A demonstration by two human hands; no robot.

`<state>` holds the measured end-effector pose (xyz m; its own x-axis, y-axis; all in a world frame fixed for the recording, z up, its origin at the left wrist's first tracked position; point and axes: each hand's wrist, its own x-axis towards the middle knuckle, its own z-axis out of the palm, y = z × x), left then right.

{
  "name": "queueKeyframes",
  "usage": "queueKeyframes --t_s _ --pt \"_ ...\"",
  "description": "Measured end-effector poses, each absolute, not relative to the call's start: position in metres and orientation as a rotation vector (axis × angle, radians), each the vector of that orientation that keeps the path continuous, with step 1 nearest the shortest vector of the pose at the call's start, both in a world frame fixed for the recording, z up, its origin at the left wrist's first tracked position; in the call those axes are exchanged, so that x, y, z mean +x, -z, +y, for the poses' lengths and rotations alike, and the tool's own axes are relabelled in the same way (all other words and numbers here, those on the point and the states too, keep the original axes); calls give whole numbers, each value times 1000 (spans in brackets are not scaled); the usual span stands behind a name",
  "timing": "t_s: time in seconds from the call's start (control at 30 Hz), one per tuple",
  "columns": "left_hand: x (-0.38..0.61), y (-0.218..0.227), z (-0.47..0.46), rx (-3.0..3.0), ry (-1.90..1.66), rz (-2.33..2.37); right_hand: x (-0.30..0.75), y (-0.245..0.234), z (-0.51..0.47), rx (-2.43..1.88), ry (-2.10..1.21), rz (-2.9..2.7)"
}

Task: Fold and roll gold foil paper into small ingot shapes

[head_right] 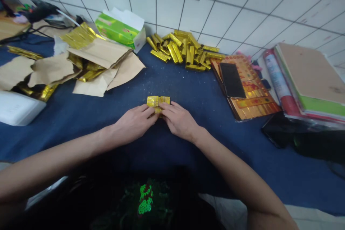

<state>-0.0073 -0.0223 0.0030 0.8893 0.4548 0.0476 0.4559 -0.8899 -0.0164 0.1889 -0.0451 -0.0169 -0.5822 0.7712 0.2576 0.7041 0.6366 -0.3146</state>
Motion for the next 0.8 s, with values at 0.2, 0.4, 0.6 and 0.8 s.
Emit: queueKeyframes --t_s 0.2,0.4,0.6,0.8 --pt "-7 -3 -23 -3097 55 -681 194 16 -40 -1175 -306 -2494" --pt "-7 -1 -15 -3135 152 -708 195 17 -38 -1146 -252 -2481" --pt "-4 3 -11 -3174 293 -878 189 18 -39 -1210 -265 -2400" --pt "-1 8 -11 -3159 348 -863 189 17 -39 -1249 -314 -2404"
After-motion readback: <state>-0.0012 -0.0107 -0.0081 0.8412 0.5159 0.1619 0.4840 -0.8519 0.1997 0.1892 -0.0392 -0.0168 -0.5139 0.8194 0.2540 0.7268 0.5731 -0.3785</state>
